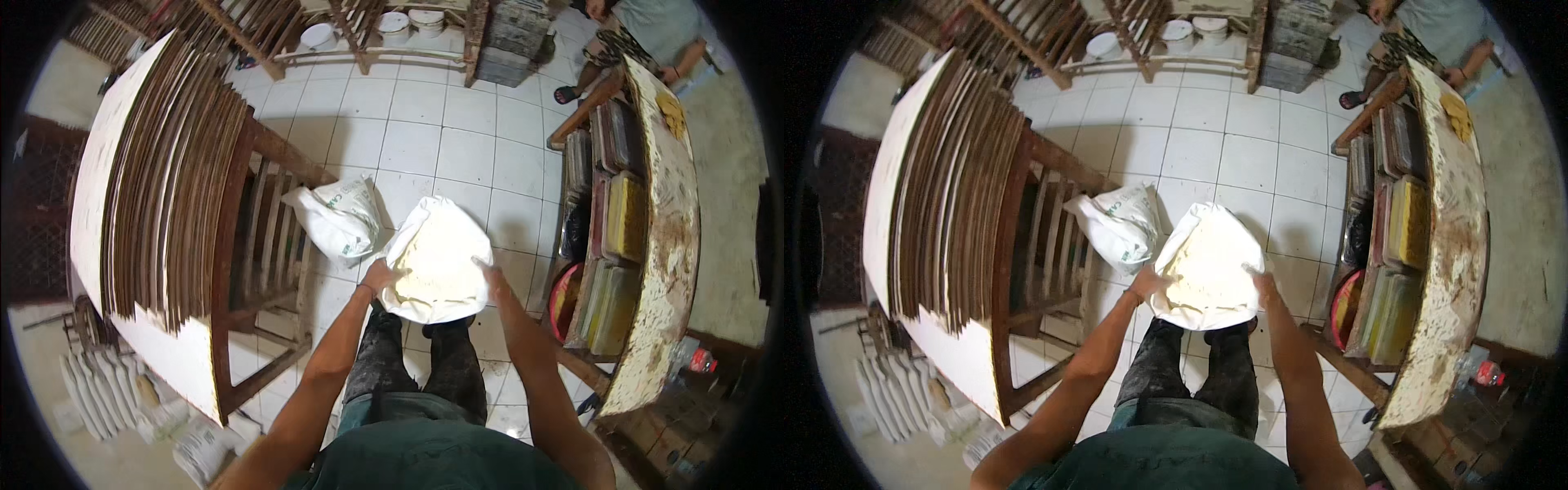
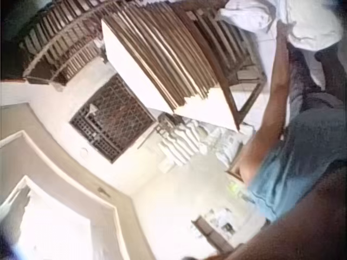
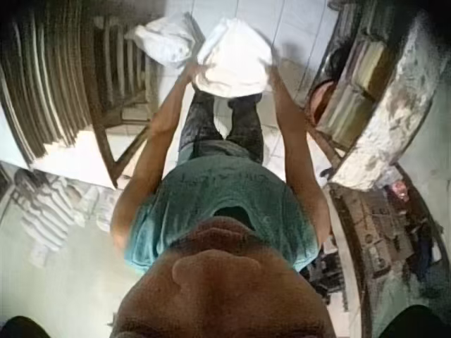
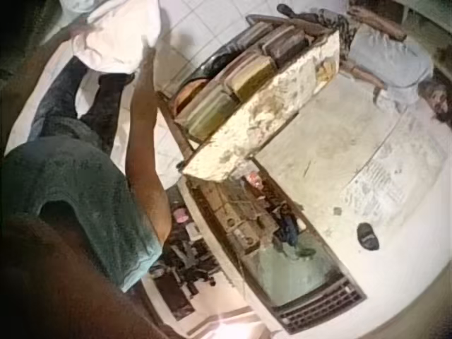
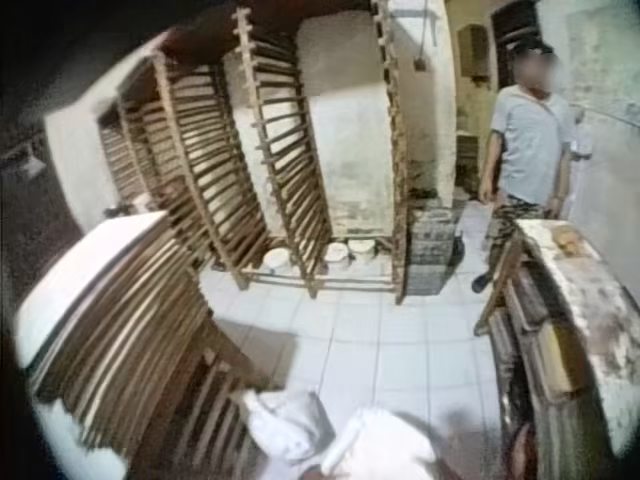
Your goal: The person measures and combines various powders including flour, salt, and other ingredients into a container using a spoon and a digital scale. The person then pours the mixed ingredients into a larger industrial dough mixer.
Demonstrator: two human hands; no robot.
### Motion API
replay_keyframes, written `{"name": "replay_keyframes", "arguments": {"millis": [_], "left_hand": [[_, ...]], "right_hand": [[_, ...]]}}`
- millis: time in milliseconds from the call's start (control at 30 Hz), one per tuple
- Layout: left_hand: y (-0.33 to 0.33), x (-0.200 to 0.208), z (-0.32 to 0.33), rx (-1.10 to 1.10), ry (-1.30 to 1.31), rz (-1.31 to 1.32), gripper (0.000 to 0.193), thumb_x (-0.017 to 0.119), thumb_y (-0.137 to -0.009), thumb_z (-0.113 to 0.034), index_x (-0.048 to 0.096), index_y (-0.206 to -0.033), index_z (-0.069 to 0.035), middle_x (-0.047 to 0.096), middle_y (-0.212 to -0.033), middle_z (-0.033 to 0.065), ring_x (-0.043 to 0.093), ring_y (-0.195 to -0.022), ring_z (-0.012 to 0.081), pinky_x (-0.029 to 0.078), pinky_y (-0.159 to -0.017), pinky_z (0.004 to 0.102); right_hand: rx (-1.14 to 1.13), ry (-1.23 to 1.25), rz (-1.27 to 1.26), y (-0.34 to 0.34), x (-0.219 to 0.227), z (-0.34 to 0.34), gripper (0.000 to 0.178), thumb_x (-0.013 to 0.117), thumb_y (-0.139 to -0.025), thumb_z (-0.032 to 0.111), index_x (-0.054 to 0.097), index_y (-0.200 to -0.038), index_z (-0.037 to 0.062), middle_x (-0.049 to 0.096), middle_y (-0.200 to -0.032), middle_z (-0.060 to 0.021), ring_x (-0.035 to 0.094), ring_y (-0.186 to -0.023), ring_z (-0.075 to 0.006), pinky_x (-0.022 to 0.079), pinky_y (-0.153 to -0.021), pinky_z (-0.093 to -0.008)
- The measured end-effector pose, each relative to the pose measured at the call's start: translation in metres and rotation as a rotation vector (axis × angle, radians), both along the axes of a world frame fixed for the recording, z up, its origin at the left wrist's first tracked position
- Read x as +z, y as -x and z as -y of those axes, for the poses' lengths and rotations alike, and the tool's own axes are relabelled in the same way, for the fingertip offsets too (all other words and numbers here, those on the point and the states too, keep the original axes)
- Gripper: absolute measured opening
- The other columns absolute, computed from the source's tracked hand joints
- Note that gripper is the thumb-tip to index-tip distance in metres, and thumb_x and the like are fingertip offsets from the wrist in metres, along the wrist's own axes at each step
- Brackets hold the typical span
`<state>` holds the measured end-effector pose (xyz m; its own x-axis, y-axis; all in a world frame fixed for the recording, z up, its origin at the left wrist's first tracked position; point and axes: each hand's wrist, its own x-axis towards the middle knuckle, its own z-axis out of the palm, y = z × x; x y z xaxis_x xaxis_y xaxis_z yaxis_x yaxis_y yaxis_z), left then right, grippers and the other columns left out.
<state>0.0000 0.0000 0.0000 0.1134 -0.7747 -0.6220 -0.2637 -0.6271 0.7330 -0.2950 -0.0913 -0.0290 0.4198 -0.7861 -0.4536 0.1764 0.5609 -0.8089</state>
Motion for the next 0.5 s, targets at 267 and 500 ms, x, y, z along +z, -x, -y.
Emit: {"name": "replay_keyframes", "arguments": {"millis": [267,500], "left_hand": [[0.045,-0.007,-0.108,0.527,0.057,-0.212,0.025,0.058,-0.075,-0.009,0.058,-0.098,0.001,0.061,-0.082,0.0082,0.057,-0.070,0.0146,0.046,-0.062,0.0285],[0.007,0.088,-0.122,0.876,0.102,-0.510,0.031,0.049,-0.072,0.003,0.054,-0.103,0.005,0.060,-0.087,0.0105,0.058,-0.073,0.0171,0.048,-0.064,0.0296]], "right_hand": [[-0.053,0.049,-0.773,0.066,-0.042,-0.101,0.029,0.054,-0.070,0.008,0.055,-0.091,-0.0119,0.058,-0.079,-0.0159,0.054,-0.069,-0.0248,0.043,-0.061,-0.0372],[-0.215,0.046,-0.423,-0.012,0.128,-0.075,0.028,0.054,-0.068,0.006,0.056,-0.092,-0.0062,0.056,-0.079,-0.0081,0.052,-0.068,-0.0175,0.042,-0.056,-0.0296]]}}
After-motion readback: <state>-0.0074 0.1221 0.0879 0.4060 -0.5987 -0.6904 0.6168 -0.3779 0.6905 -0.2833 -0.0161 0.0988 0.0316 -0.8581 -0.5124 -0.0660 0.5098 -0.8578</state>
